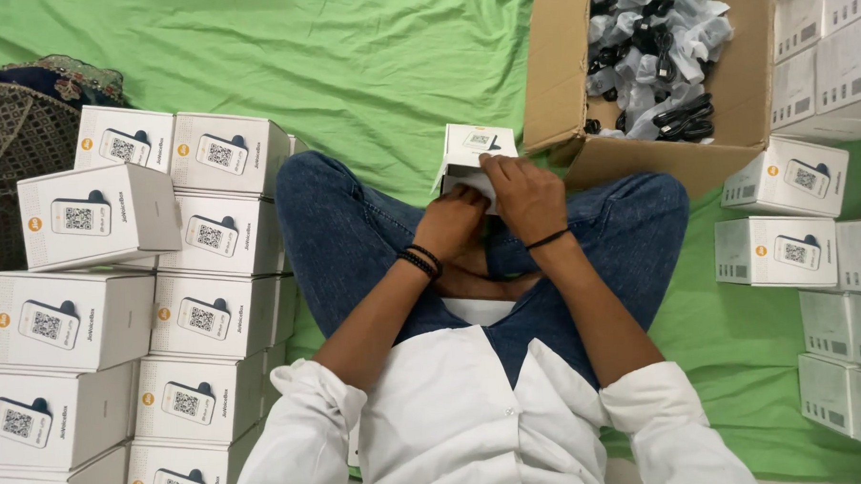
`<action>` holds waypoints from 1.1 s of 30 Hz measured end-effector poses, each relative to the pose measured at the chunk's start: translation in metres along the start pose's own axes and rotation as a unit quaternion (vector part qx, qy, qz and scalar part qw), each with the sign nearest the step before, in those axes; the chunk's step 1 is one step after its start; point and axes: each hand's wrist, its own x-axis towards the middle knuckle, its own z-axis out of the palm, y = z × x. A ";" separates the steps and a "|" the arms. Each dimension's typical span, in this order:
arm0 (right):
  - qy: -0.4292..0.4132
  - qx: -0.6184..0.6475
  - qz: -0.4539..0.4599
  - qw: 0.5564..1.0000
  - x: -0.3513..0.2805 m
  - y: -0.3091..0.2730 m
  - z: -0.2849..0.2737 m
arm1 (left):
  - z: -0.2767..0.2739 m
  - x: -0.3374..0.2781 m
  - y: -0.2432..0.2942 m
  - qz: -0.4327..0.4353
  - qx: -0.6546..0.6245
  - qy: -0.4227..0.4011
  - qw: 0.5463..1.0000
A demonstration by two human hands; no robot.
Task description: The person unboxes electronic cameras and USB cables from a large shipping container and places them into individual retail boxes.
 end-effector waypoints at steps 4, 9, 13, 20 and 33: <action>-0.004 0.011 -0.009 1.000 -0.009 -0.016 -0.002 | 0.047 0.015 -0.012 0.014 0.154 0.175 0.972; -0.055 0.027 -0.027 0.998 -0.008 -0.022 -0.011 | 0.087 0.006 -0.033 -0.136 0.041 -0.138 0.980; -0.015 -0.043 -0.033 0.998 0.045 0.003 -0.008 | 0.087 0.003 -0.029 -0.107 0.188 -0.123 0.969; -0.040 -0.156 0.023 0.987 0.108 0.058 0.073 | 0.083 0.003 -0.029 -0.126 0.129 -0.151 0.972; -0.221 0.050 0.040 0.973 -0.031 0.049 0.181 | 0.048 0.011 -0.031 -0.147 0.036 -0.208 0.966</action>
